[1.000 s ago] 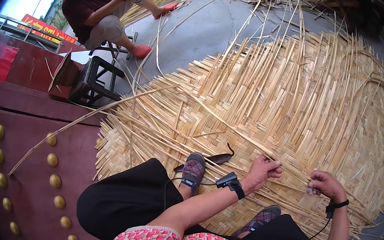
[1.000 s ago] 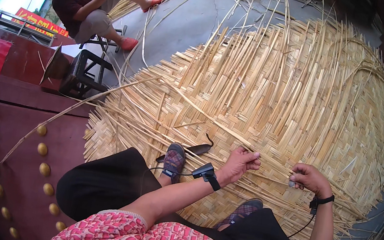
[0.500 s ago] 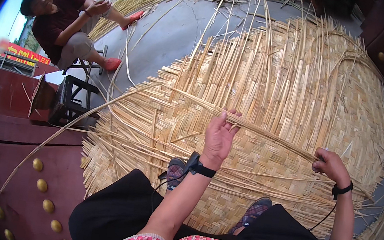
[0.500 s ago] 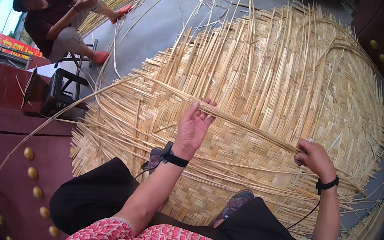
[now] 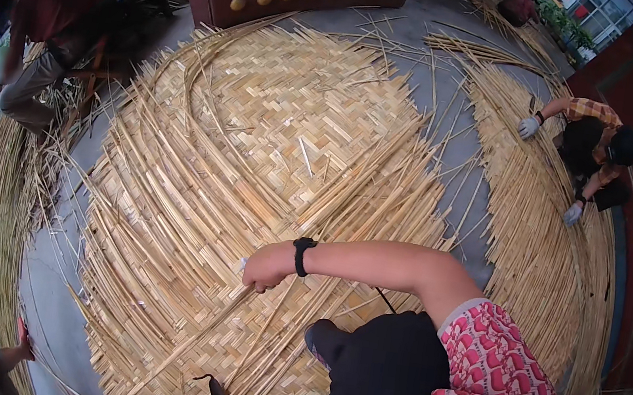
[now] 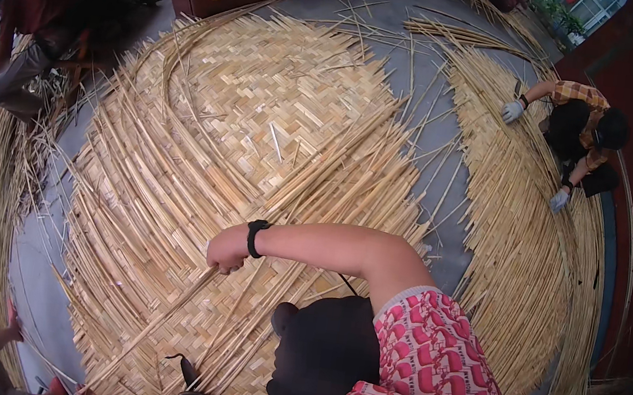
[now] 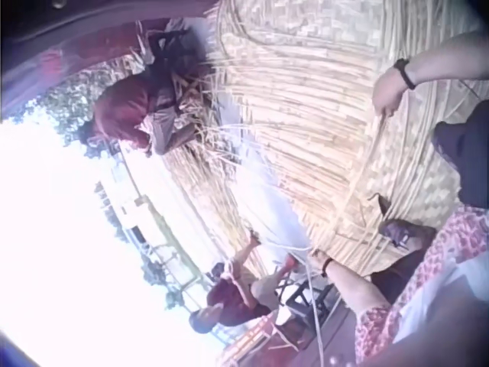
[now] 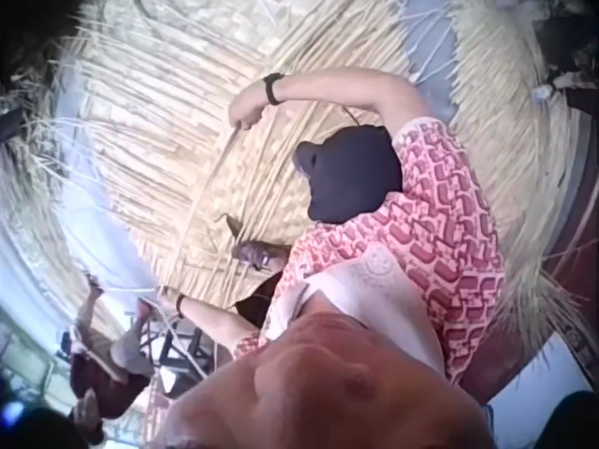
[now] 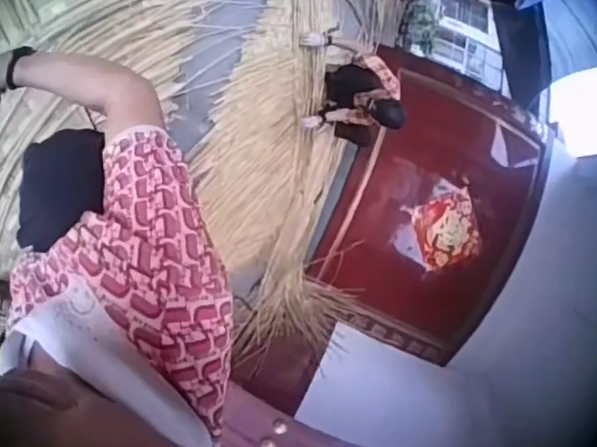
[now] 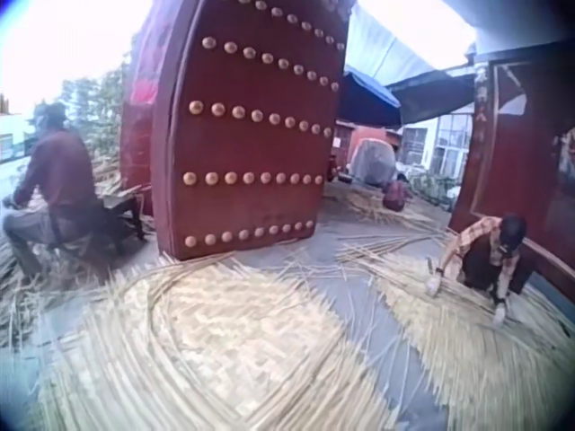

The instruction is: The recorder and other people are weaving bamboo strips into large mats on the floor of a workshop or courtyard.

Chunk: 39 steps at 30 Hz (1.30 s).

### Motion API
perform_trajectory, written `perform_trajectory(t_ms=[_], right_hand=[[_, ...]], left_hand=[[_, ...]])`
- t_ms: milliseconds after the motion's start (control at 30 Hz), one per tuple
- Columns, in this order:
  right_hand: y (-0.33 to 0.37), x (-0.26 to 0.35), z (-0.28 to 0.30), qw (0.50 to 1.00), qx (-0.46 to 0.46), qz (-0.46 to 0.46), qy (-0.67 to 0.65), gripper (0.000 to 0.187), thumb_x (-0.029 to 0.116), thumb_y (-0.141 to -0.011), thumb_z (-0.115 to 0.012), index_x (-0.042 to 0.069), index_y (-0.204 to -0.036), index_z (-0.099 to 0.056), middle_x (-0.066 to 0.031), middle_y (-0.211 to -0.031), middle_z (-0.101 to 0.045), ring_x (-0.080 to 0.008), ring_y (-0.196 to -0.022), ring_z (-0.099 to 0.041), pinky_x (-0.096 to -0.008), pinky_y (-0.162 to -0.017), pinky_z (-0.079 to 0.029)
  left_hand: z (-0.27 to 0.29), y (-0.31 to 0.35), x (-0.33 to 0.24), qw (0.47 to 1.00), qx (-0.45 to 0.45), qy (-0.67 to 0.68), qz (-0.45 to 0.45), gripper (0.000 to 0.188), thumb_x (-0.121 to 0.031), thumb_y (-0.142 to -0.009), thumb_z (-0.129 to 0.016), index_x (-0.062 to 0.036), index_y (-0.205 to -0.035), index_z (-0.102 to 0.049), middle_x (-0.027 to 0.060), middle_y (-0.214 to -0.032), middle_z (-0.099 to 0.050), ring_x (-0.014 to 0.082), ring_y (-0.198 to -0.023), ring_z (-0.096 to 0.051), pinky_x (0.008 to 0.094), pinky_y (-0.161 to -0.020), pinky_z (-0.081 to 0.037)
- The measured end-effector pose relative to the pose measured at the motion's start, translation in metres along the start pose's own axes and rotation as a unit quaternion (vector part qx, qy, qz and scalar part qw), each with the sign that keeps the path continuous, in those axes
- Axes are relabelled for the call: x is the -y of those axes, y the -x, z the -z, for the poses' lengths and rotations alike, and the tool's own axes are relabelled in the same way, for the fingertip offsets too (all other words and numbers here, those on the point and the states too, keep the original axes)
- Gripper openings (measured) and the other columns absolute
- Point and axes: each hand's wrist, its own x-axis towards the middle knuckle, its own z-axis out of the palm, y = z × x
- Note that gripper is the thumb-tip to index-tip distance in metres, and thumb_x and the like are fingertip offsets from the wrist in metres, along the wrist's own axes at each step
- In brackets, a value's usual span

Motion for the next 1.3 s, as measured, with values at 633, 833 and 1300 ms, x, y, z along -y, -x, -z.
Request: perform_trajectory(t_ms=[633, 833, 1300], right_hand=[[0.019, -0.039, 0.052, 0.997, -0.042, -0.069, 0.002, 0.009, 0.005, -0.087, -0.063, -0.002, -0.082, -0.059, -0.0129, -0.072, -0.065, -0.0234, -0.065, -0.063, -0.0356, -0.060, -0.048], [0.009, -0.010, 0.041, 0.928, -0.276, 0.057, 0.245, 0.007, 0.008, -0.087, -0.056, 0.008, -0.093, -0.061, -0.0161, -0.079, -0.058, -0.0357, -0.079, -0.060, -0.0445, -0.069, -0.049], [0.035, -0.059, -0.004, 0.880, -0.254, 0.102, 0.388, 0.025, 0.017, -0.084, -0.065, 0.015, -0.109, -0.061, -0.0063, -0.080, -0.061, -0.0258, -0.081, -0.062, -0.0390, -0.073, -0.049]], left_hand=[[-0.010, 0.062, 0.001, 0.990, 0.123, 0.068, 0.015, 0.019, -0.013, -0.094, -0.068, -0.0051, -0.110, -0.064, 0.0055, -0.095, -0.069, 0.0175, -0.086, -0.068, 0.0325, -0.076, -0.060], [-0.033, 0.054, -0.004, 0.967, 0.002, 0.110, -0.230, 0.020, -0.006, -0.102, -0.050, -0.0015, -0.120, -0.056, 0.0111, -0.104, -0.063, 0.0221, -0.088, -0.066, 0.0359, -0.078, -0.061], [-0.217, 0.273, -0.216, 0.771, 0.312, -0.084, -0.548, 0.022, -0.004, -0.103, -0.047, 0.0036, -0.120, -0.059, 0.0134, -0.109, -0.066, 0.0152, -0.083, -0.064, 0.0311, -0.076, -0.058]])
